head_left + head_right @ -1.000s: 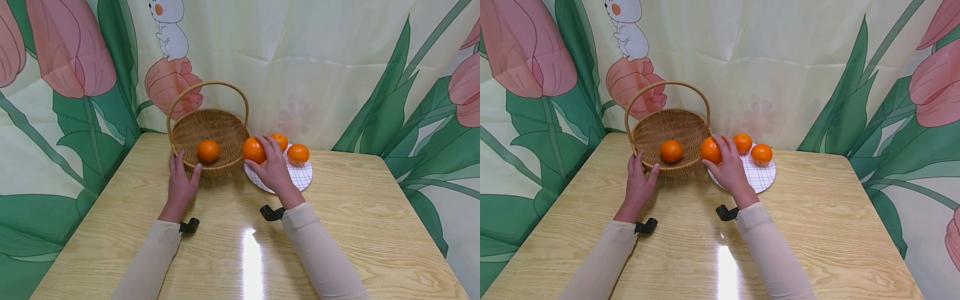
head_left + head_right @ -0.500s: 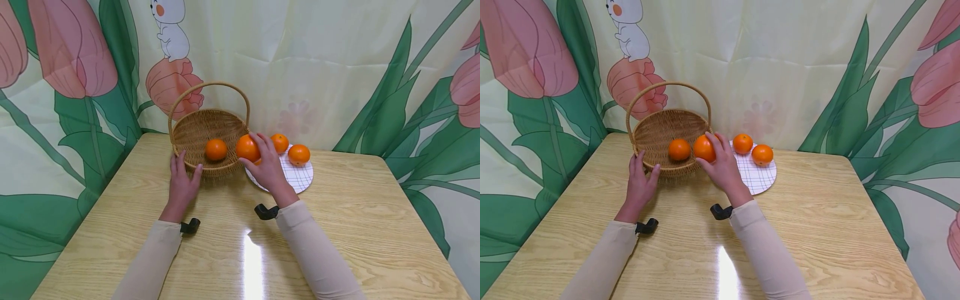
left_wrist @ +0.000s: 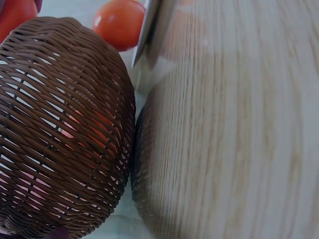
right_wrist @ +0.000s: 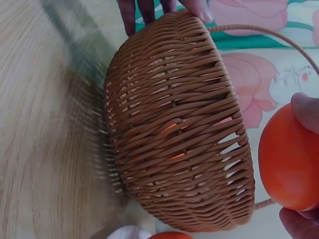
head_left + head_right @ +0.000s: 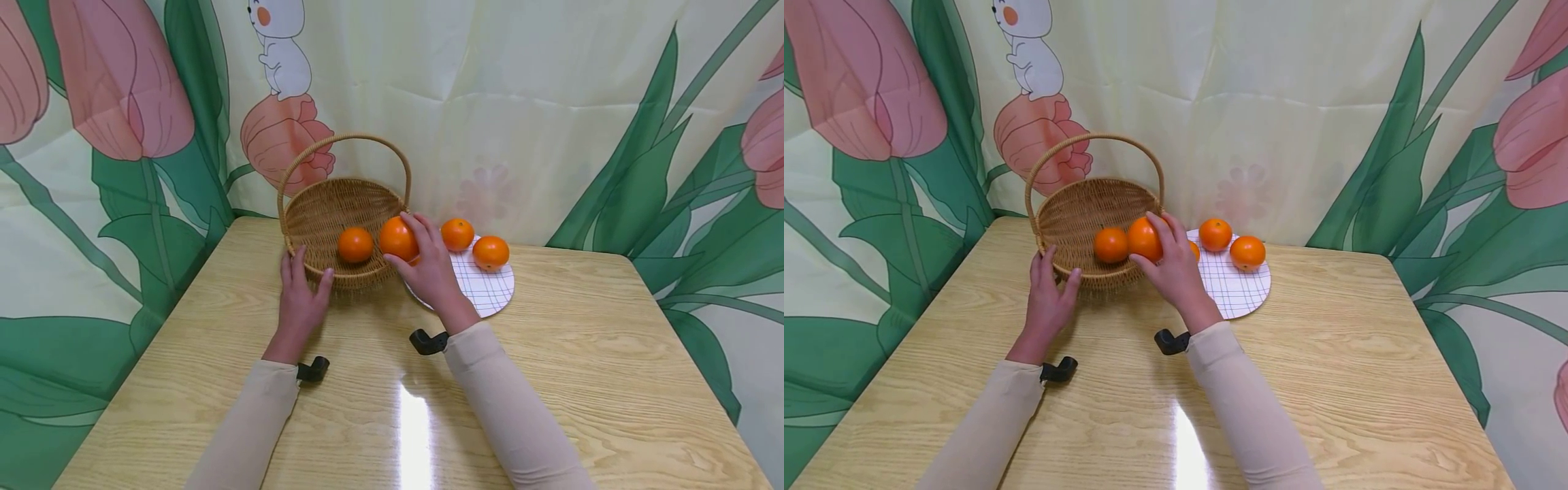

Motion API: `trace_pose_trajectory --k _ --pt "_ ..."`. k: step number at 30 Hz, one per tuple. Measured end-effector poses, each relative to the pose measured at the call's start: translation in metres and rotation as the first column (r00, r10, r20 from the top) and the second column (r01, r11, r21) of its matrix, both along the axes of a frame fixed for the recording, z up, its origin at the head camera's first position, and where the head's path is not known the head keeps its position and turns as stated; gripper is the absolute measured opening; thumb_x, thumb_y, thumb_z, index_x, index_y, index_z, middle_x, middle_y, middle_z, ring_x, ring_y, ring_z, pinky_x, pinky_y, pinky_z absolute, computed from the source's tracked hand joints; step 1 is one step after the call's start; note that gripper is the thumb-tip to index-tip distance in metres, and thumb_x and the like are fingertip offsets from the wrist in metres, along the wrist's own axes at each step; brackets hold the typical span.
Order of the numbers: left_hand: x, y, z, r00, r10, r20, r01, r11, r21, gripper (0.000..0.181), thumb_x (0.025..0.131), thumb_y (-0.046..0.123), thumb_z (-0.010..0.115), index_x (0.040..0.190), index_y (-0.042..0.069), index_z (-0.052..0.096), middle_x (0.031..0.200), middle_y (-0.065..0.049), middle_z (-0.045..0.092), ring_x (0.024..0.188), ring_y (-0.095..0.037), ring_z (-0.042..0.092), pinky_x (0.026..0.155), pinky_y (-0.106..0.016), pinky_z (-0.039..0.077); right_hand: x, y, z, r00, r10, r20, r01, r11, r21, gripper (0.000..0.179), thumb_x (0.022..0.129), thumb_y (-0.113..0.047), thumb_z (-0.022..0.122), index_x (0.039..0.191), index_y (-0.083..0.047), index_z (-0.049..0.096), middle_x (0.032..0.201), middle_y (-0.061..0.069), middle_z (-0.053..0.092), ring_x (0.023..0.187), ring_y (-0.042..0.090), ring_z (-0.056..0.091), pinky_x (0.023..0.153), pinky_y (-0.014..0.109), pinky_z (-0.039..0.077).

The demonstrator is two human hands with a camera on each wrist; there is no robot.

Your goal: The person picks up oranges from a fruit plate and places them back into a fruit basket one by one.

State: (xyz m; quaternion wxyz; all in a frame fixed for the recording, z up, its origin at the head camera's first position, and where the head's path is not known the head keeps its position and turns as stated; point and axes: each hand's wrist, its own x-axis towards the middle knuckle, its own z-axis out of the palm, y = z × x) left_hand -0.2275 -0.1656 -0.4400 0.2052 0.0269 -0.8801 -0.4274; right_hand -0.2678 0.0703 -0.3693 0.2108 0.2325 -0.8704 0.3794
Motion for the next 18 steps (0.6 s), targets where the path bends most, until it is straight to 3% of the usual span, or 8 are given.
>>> trace_pose_trajectory --k 18 --pt "-0.0008 0.0006 -0.0013 1.0 0.008 -0.007 -0.008 1.0 -0.007 0.073 0.096 0.053 0.049 0.153 0.019 0.02 0.16 -0.02 0.009 0.129 -0.052 0.04 0.096 -0.067 0.04 -0.0034 -0.0083 -0.0019 0.998 0.005 0.058 -0.006 1.0 0.005 0.072 0.086 -0.039 0.073 0.147 -0.027 0.037 0.152 0.013 0.033 0.128 0.038 0.047 0.1 0.05 0.047"
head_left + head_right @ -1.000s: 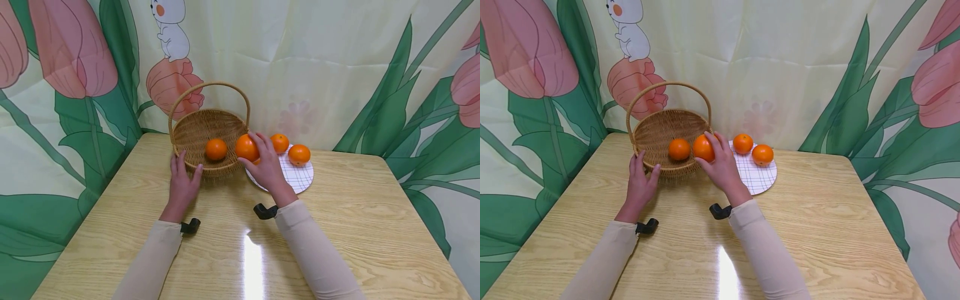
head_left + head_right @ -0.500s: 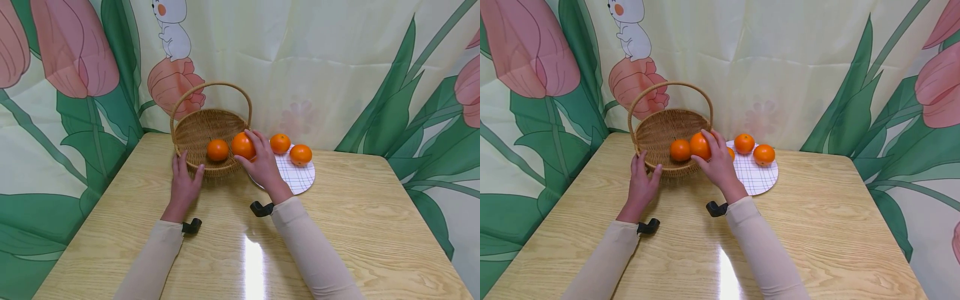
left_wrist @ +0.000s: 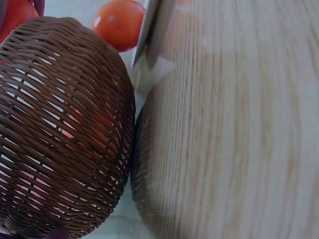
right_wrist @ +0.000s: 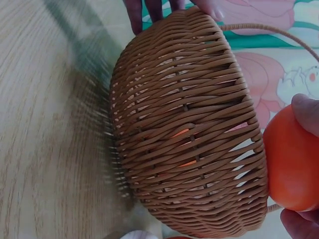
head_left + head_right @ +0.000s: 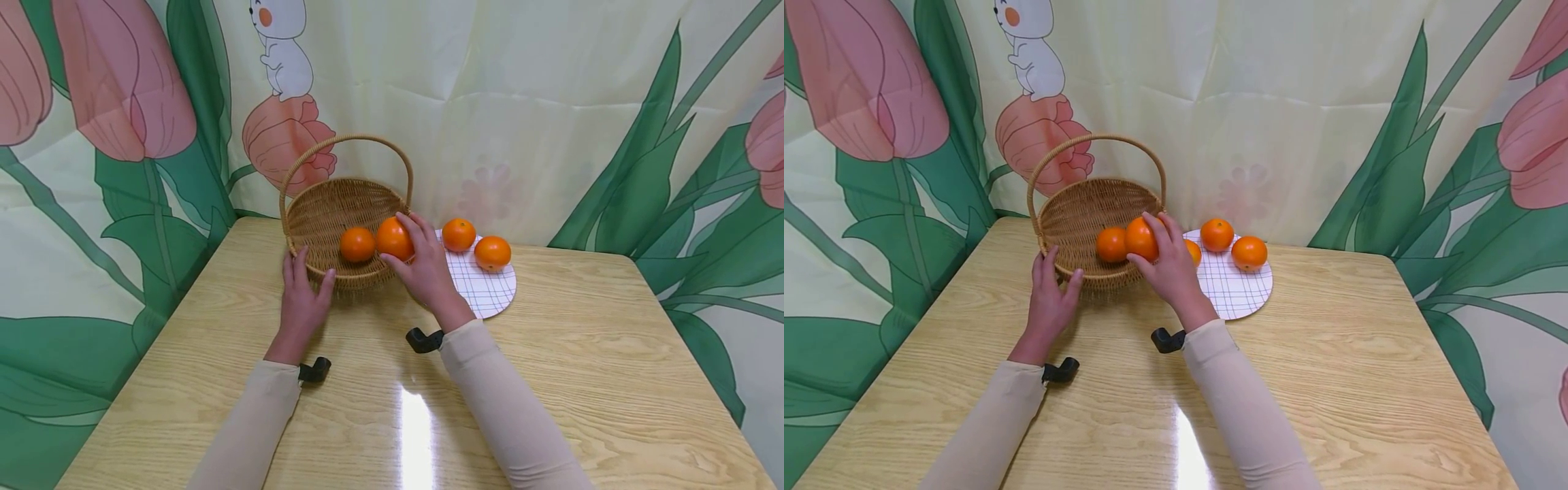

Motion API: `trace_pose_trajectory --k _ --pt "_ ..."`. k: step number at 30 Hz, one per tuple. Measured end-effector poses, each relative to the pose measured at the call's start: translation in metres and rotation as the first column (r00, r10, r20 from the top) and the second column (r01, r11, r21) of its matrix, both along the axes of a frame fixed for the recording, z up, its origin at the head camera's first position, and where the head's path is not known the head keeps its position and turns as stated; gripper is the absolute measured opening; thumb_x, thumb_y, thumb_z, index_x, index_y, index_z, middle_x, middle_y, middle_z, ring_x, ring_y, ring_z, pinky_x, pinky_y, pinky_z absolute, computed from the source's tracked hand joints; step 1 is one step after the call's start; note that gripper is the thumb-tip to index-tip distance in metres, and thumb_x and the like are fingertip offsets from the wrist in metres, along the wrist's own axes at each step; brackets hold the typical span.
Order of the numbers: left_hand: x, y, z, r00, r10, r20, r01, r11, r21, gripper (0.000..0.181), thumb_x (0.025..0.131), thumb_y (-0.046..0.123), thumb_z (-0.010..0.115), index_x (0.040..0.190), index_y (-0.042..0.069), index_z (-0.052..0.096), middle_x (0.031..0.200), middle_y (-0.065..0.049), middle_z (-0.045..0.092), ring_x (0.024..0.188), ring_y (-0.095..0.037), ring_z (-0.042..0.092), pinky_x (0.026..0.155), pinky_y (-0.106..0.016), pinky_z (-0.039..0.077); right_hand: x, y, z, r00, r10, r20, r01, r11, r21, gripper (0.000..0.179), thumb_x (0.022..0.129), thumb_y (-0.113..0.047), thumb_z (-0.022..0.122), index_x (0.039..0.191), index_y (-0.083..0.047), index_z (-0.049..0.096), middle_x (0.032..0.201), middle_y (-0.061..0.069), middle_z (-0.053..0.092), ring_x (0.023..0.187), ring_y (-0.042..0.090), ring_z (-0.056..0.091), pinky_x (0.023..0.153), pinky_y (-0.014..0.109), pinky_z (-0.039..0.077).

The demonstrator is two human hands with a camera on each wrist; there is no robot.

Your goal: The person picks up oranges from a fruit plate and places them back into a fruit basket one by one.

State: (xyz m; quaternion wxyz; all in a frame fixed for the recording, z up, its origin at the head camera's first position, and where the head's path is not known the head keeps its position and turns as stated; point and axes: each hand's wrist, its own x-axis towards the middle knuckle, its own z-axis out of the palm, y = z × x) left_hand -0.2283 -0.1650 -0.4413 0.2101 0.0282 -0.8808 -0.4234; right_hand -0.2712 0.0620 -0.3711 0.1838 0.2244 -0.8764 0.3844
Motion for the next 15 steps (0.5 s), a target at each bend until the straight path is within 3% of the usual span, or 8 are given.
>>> trace_pose_trajectory --k 8,15 --pt "-0.0006 -0.0003 -0.0019 1.0 -0.006 0.001 0.006 1.0 -0.01 0.073 0.096 0.053 0.048 0.154 0.023 0.018 0.159 -0.021 0.009 0.13 -0.052 0.039 0.096 -0.066 0.04 -0.0028 -0.0043 -0.0025 1.0 -0.002 0.014 0.002 1.0 0.004 0.072 0.086 -0.039 0.073 0.147 -0.027 0.038 0.154 0.01 0.031 0.127 0.037 0.05 0.1 0.05 0.047" --pt "-0.0005 -0.0001 -0.0019 1.0 -0.015 0.001 0.015 1.0 -0.005 0.073 0.095 0.055 0.048 0.154 0.025 0.017 0.16 -0.019 0.008 0.13 -0.052 0.039 0.097 -0.066 0.039 -0.0046 -0.006 -0.0031 1.0 0.012 -0.016 -0.012 0.999 0.031 0.054 0.091 -0.033 0.067 0.14 -0.018 0.05 0.15 0.009 0.039 0.135 0.031 0.043 0.106 0.048 0.042"
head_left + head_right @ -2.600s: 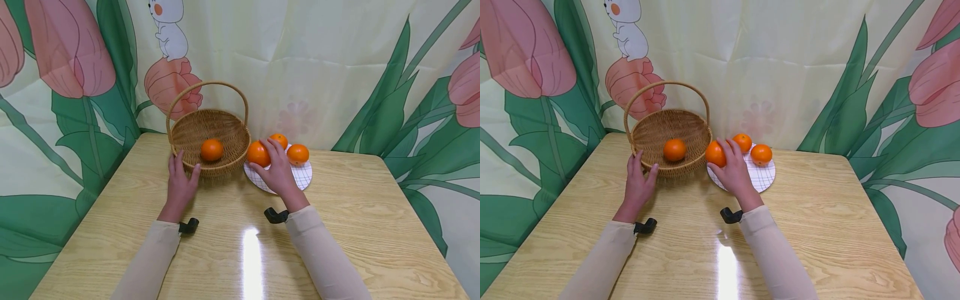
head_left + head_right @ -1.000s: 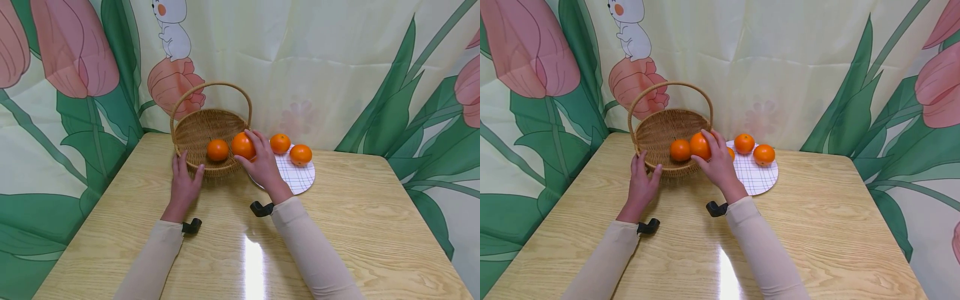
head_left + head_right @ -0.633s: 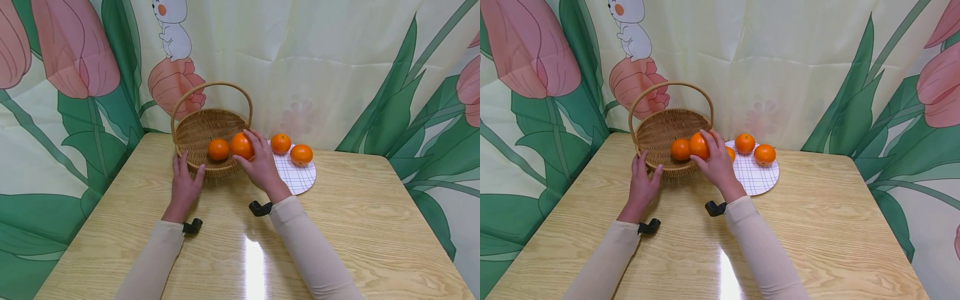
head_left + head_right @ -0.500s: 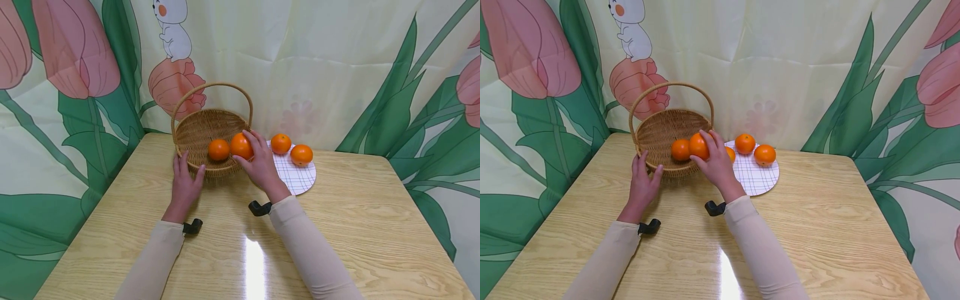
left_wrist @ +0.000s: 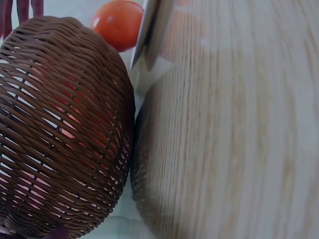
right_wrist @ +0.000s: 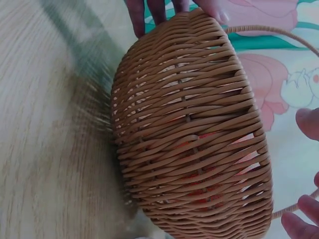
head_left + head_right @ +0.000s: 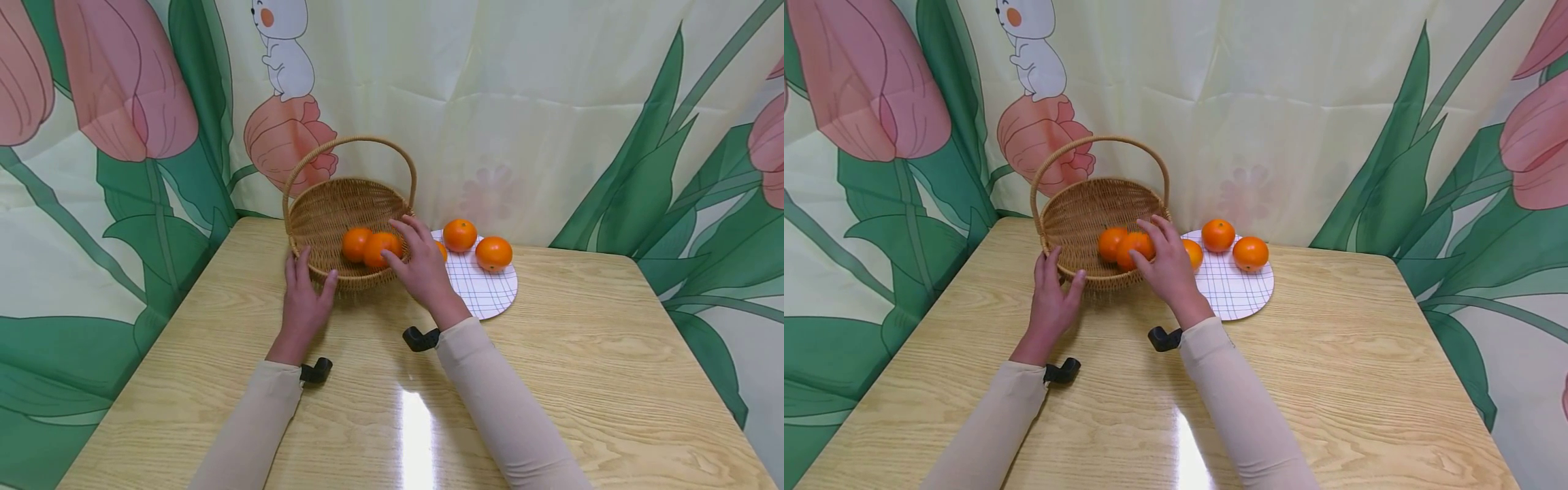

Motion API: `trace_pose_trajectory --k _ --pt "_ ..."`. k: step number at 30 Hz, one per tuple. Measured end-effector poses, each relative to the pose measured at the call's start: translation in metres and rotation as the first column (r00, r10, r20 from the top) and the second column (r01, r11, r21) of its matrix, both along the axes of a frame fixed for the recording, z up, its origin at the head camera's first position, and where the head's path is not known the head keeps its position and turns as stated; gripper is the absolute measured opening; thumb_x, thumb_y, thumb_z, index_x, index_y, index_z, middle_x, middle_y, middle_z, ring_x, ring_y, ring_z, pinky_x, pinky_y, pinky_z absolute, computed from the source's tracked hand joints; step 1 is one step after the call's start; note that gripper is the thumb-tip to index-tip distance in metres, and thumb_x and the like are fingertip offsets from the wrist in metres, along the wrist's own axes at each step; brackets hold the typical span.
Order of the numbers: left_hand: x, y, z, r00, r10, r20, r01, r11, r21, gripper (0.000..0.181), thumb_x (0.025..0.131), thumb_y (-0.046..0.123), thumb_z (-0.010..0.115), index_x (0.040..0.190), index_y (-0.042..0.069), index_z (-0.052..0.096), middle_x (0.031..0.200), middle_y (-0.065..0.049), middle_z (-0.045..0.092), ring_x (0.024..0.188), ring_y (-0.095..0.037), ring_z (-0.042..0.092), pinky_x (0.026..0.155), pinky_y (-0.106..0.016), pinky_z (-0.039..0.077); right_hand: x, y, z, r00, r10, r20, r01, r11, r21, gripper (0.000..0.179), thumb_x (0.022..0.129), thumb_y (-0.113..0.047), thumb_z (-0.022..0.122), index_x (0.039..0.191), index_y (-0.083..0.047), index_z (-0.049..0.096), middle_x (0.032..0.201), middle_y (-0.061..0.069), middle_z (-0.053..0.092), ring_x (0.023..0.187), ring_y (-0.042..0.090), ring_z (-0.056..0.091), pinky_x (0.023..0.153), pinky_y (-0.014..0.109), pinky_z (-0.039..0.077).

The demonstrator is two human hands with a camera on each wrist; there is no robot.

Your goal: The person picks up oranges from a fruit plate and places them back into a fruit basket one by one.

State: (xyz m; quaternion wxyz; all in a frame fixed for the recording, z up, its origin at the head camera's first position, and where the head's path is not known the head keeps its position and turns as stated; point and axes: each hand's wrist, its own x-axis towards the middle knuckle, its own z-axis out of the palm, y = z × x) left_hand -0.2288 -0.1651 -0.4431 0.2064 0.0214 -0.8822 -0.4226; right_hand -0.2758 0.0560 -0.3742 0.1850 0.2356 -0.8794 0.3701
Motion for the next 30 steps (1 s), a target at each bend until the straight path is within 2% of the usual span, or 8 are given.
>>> trace_pose_trajectory --k 10,13,17,23,30 --pt "0.0 0.001 -0.001 1.0 -0.002 -0.017 0.002 1.0 0.007 0.074 0.095 0.054 0.049 0.154 0.021 0.02 0.159 -0.02 0.01 0.13 -0.052 0.039 0.098 -0.066 0.04 0.003 0.009 -0.006 0.999 -0.052 -0.001 0.052 0.999 0.002 0.044 0.093 -0.032 0.065 0.134 -0.017 0.056 0.145 0.007 0.046 0.132 0.03 0.045 0.107 0.05 0.039" --pt "-0.001 0.0 -0.001 1.0 0.001 -0.018 -0.001 1.0 0.008 0.073 0.095 0.054 0.049 0.154 0.02 0.021 0.159 -0.02 0.01 0.13 -0.052 0.039 0.098 -0.066 0.04 0.003 0.013 -0.01 0.998 -0.065 -0.023 0.064 0.998 -0.015 0.042 0.093 -0.028 0.065 0.132 -0.014 0.058 0.142 0.01 0.049 0.133 0.031 0.045 0.108 0.051 0.037" --pt "-0.001 0.001 -0.001 1.0 0.003 -0.023 -0.003 1.0 0.005 0.073 0.095 0.053 0.05 0.154 0.021 0.021 0.159 -0.02 0.01 0.131 -0.051 0.038 0.098 -0.066 0.04 0.001 0.019 -0.017 0.997 -0.079 -0.027 0.078 0.996 -0.031 0.041 0.093 -0.026 0.065 0.131 -0.013 0.058 0.141 0.013 0.049 0.132 0.032 0.045 0.108 0.051 0.039" --pt "-0.001 0.001 -0.001 0.999 0.005 -0.032 -0.005 1.0 0.002 0.072 0.095 0.052 0.05 0.153 0.019 0.022 0.158 -0.022 0.012 0.131 -0.051 0.039 0.098 -0.066 0.04 0.0 0.028 -0.023 0.993 -0.114 -0.021 0.113 0.993 -0.035 0.039 0.093 -0.023 0.065 0.13 -0.012 0.059 0.14 0.011 0.051 0.131 0.03 0.047 0.107 0.049 0.041" --pt "-0.001 0.002 -0.001 0.999 0.007 -0.032 -0.006 1.0 0.002 0.072 0.096 0.052 0.05 0.153 0.017 0.023 0.158 -0.022 0.011 0.132 -0.051 0.038 0.098 -0.066 0.039 -0.002 0.04 -0.029 0.99 -0.137 -0.02 0.137 0.991 -0.016 0.039 0.093 -0.022 0.065 0.129 -0.01 0.06 0.138 0.014 0.051 0.129 0.031 0.048 0.104 0.051 0.043"
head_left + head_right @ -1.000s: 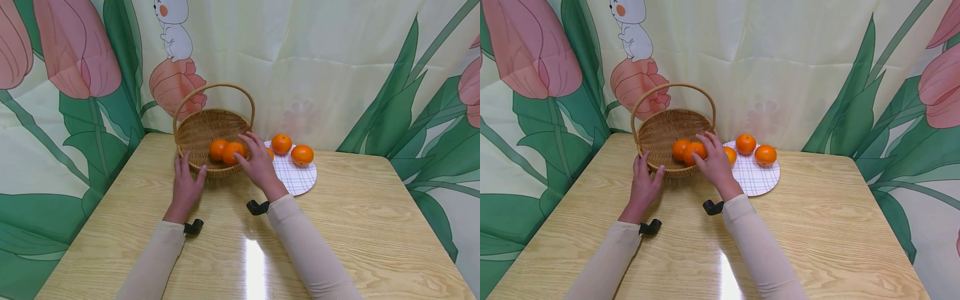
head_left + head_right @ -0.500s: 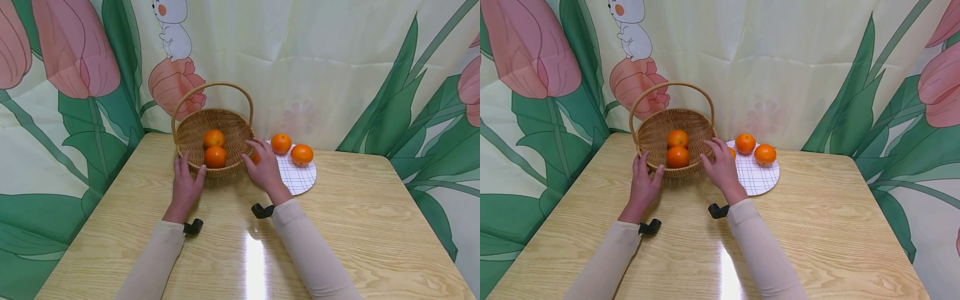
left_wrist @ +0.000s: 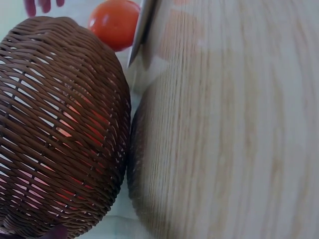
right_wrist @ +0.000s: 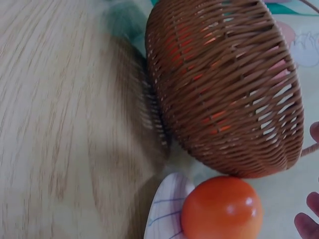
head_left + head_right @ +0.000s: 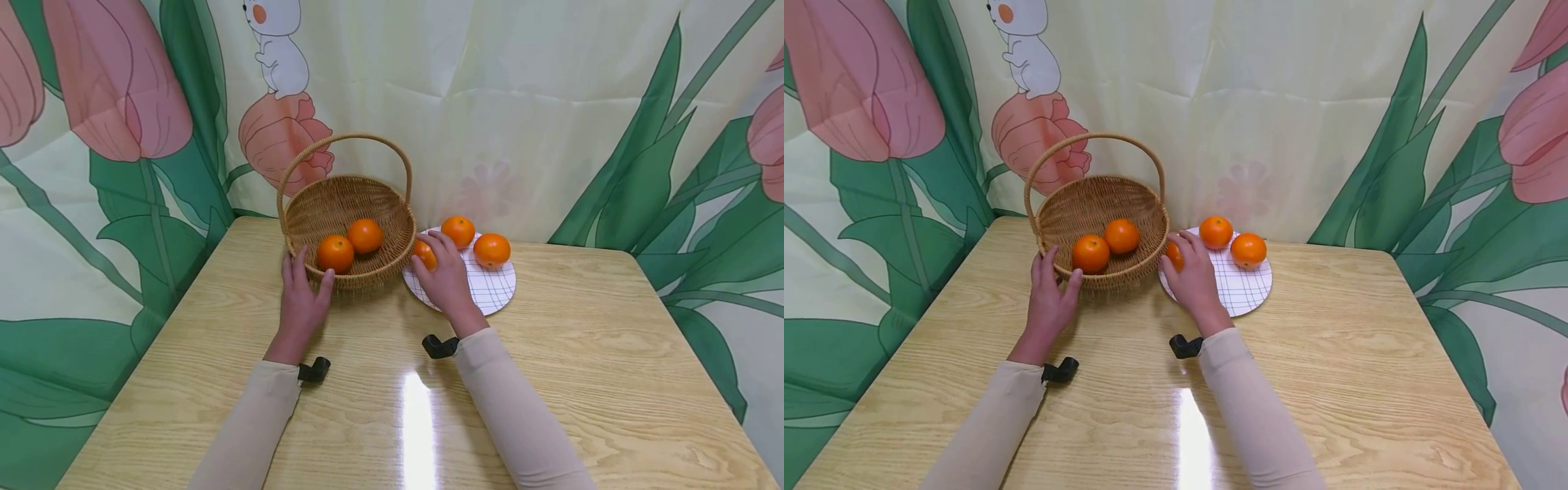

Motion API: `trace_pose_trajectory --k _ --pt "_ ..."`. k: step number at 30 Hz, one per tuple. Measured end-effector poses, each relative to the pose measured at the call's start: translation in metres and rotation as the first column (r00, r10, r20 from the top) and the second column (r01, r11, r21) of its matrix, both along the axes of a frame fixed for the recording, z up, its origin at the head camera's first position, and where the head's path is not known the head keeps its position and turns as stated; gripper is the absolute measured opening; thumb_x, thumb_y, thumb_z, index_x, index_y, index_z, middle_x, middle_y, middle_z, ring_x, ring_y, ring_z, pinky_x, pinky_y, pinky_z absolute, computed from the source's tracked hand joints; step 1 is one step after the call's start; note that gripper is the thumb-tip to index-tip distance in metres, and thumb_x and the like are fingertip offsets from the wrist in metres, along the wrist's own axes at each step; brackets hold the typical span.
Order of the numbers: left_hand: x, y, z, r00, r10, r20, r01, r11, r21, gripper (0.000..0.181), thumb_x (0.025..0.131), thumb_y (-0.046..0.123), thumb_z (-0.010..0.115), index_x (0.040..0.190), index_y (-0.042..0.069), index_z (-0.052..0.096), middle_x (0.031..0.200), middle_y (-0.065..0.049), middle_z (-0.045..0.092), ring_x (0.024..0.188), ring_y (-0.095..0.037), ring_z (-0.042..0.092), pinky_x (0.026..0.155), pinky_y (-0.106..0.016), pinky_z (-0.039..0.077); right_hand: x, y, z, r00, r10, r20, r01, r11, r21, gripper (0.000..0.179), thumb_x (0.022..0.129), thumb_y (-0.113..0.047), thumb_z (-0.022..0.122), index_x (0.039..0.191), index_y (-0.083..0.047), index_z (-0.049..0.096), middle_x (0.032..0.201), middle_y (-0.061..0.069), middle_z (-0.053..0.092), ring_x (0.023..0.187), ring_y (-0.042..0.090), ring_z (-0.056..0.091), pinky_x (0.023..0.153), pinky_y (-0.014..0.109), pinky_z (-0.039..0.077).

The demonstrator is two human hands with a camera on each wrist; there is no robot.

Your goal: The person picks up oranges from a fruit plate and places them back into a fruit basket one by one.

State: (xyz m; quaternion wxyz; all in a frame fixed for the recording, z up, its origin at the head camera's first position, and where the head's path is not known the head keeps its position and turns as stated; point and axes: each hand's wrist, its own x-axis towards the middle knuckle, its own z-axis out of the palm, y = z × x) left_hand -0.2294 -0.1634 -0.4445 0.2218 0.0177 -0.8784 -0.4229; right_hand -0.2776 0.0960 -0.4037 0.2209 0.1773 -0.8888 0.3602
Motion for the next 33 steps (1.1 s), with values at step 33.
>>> trace_pose_trajectory --k 33 --pt "-0.001 -0.001 -0.003 0.999 0.0 0.032 0.0 1.0 0.006 0.071 0.096 0.052 0.049 0.153 0.02 0.021 0.16 -0.02 0.009 0.128 -0.051 0.042 0.095 -0.065 0.042 -0.027 0.011 -0.024 0.98 -0.068 0.19 0.061 0.997 0.041 0.048 0.092 -0.027 0.065 0.136 -0.013 0.052 0.147 0.015 0.039 0.134 0.036 0.041 0.11 0.053 0.036"
